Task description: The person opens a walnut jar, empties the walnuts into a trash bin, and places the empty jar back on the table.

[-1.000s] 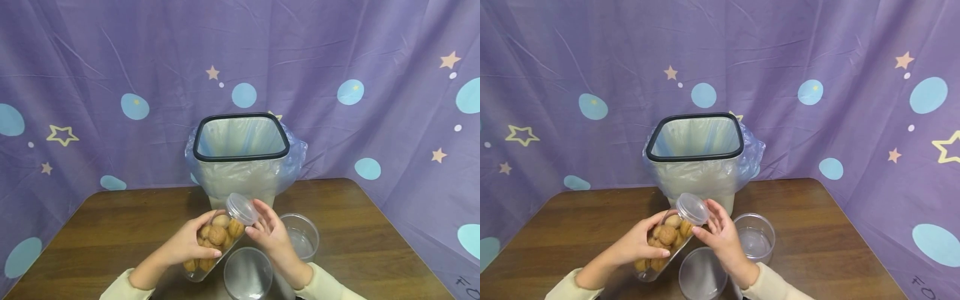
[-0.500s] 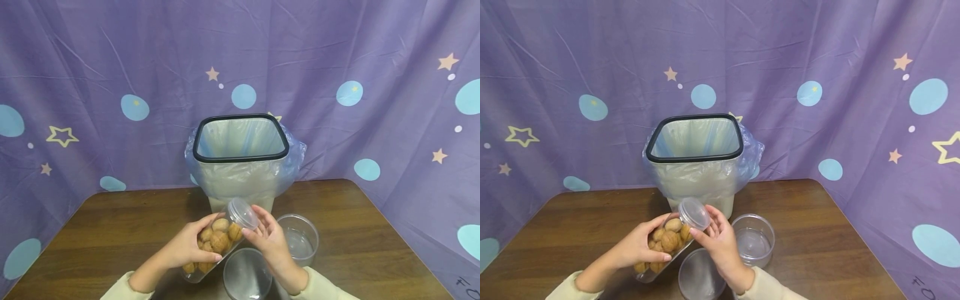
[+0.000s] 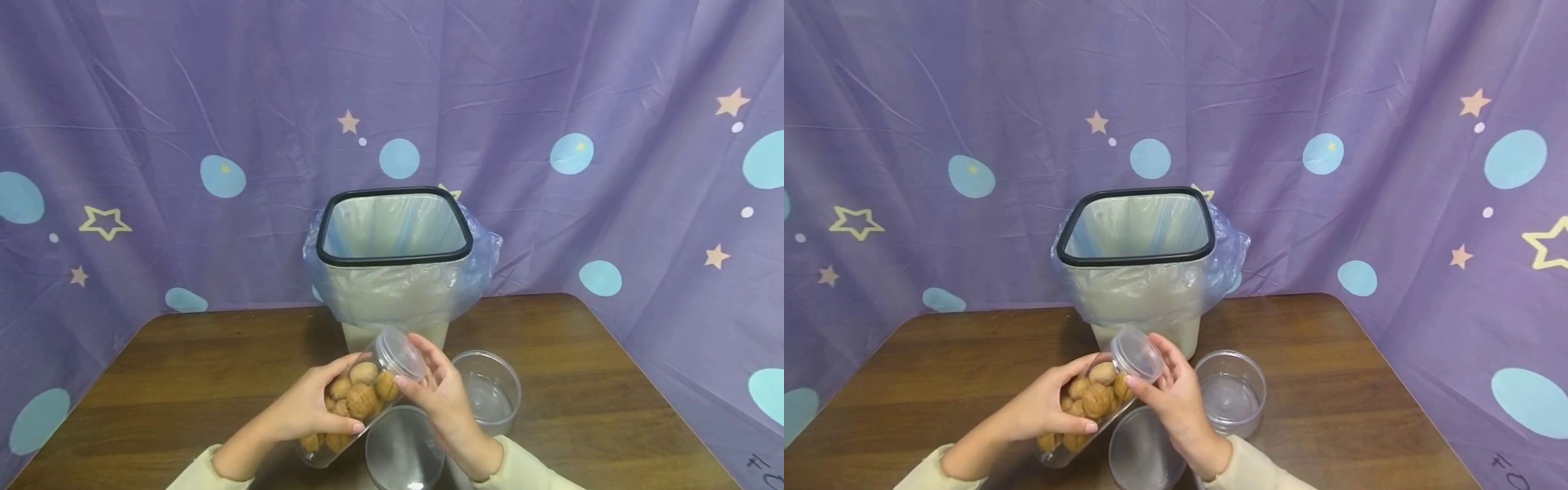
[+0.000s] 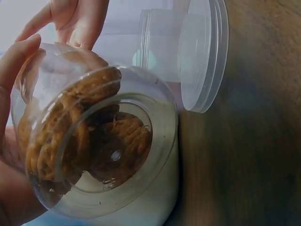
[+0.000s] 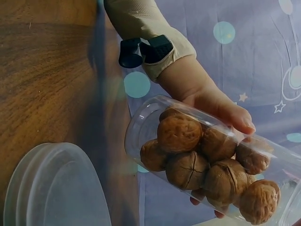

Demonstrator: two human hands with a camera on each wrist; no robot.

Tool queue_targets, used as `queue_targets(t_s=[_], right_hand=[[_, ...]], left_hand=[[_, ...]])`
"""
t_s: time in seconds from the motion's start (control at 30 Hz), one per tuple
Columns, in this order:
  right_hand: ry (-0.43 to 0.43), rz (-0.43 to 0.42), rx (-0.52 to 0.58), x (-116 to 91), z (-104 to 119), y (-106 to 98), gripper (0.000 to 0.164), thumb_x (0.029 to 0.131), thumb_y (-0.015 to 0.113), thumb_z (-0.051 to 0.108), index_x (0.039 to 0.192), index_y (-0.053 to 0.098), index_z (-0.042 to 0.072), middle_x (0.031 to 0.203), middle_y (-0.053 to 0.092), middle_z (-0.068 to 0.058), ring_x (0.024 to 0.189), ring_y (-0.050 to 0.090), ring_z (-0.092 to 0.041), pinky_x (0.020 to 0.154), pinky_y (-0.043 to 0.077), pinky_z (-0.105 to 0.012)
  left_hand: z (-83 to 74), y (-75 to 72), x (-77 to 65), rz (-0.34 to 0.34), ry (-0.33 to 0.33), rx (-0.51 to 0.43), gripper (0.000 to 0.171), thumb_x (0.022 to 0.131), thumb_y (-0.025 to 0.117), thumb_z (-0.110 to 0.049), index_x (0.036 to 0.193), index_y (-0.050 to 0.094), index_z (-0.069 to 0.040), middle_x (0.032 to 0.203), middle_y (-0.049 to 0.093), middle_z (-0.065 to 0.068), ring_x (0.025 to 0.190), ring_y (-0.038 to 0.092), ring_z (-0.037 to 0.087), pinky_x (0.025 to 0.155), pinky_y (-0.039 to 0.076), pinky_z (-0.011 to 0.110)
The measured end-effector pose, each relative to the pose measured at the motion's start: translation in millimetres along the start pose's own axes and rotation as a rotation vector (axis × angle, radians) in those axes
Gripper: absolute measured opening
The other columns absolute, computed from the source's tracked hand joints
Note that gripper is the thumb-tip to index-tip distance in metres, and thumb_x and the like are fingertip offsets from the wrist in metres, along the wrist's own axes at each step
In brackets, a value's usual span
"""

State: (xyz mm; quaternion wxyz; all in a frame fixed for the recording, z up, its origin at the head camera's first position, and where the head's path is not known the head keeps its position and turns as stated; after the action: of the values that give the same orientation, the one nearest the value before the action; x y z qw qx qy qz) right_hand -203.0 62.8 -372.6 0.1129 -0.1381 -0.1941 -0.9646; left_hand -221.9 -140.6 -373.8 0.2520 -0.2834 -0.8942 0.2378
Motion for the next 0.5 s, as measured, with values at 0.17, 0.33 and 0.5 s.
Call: queue_targets(t_s=[0.17, 0.33, 0.5], right_hand=[[-0.019, 0.031, -0.005, -0.1, 1.4, 1.0, 0.075, 0.077, 0.07, 0.001, 0.139, 0.03, -0.01, 0.135, 0.043, -0.023, 0.118, 0.051, -0.018, 0.1, 0.042, -0.025], [-0.063, 0.089, 0.008, 1.5, 2.5, 1.4, 0.075, 0.078, 0.069, 0.002, 0.139, 0.028, -0.011, 0.137, 0.041, -0.021, 0.119, 0.05, -0.02, 0.099, 0.044, -0.028], [-0.1, 0.152, 0.04, 3.2, 3.2, 0.4, 0.075, 0.079, 0.069, 0.004, 0.139, 0.027, -0.014, 0.136, 0.042, -0.017, 0.119, 0.05, -0.021, 0.099, 0.044, -0.03]], left_hand=[[-1.3, 1.2, -0.9, 0.027, 0.015, -0.057, 0.079, 0.073, 0.081, -0.022, 0.14, 0.041, -0.016, 0.116, 0.063, 0.003, 0.097, 0.062, 0.013, 0.081, 0.053, 0.029], [-3.4, 1.1, -1.0, 0.048, 0.04, -0.129, 0.077, 0.073, 0.079, -0.017, 0.14, 0.041, -0.016, 0.119, 0.061, 0.005, 0.099, 0.061, 0.015, 0.083, 0.053, 0.03], [-3.9, 0.9, -1.9, 0.091, 0.064, -0.217, 0.077, 0.073, 0.077, -0.013, 0.141, 0.04, -0.013, 0.121, 0.061, 0.007, 0.102, 0.061, 0.017, 0.087, 0.052, 0.032]])
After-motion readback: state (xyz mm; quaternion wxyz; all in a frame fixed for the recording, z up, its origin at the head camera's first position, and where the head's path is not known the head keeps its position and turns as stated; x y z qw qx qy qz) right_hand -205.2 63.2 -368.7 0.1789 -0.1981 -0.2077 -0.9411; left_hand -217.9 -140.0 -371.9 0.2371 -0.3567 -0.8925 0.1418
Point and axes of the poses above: each hand's wrist, its own x-axis towards the middle knuckle, its own y-axis out of the palm, z = x × y, the point moved 3 cm from there along x, towards the middle knuckle
